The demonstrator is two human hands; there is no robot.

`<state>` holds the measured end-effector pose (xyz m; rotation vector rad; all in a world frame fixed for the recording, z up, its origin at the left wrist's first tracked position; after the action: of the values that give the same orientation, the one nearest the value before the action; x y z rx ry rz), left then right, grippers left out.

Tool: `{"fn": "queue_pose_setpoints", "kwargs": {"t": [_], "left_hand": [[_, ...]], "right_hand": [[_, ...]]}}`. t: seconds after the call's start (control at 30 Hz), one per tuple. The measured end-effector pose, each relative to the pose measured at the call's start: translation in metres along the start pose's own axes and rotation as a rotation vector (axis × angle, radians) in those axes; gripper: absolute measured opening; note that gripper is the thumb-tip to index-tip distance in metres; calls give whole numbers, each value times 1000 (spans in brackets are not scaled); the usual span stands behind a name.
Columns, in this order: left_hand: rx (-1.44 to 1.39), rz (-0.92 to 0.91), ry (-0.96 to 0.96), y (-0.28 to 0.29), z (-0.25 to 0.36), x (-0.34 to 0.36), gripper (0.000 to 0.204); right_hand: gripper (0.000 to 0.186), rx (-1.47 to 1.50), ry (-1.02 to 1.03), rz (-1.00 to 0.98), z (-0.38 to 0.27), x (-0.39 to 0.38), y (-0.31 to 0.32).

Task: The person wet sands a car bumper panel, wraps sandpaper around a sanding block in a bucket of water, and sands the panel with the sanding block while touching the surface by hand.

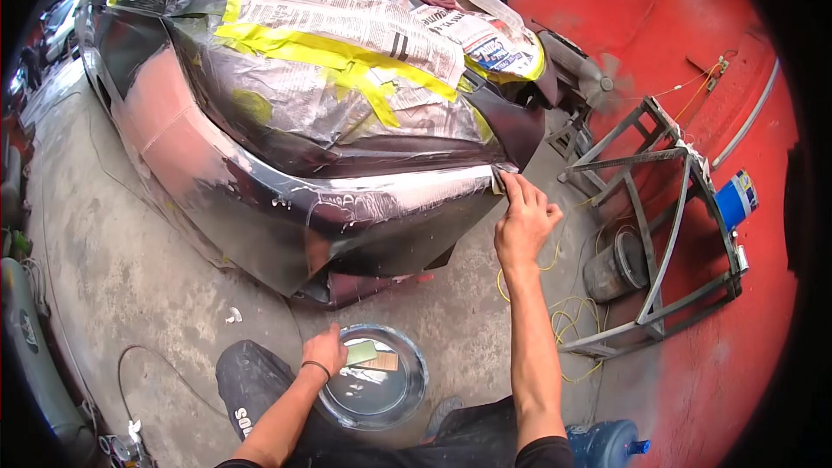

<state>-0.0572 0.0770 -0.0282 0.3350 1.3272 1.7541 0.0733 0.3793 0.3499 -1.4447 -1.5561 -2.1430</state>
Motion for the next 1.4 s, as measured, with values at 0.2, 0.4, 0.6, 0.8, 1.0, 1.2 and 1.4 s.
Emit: {"fn": "queue_pose_setpoints", "kwargs": {"t": [0.2,0.4,0.6,0.8,1.0,1.2,1.4], "left_hand": [[-12,0,-22,-7,4,-11,40],[-16,38,-32,2,0,0,39],[-20,29,-13,2,-4,0,39],[-31,8,-1,2,-1,-1,39],[-14,2,-23,2,11,8,37],[-31,25,-14,-3,-11,3,37],[-15,7,-38,-1,7,2,44]], "right_hand": [[64,23,41,6,-2,2,10],[64,17,46,54,18,7,3],[66,24,66,15,-4,1,8],[64,-3,48,32,15,6,6],[64,-56,33,19,32,13,8],[69,200,131,-17,-132,-2,47],[69,41,54,-4,-22,10,23]]}}
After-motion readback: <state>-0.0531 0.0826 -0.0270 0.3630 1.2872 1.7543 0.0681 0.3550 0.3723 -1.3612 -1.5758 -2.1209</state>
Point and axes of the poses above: each hand's wrist, its own x-axis towards the middle knuckle, its own y-axis out of the back of the hand, z = x × y, the point moved 10 cm from there along x, towards the middle knuckle, and after that the axes turned 10 degrees about x, right-handed, at the moved point
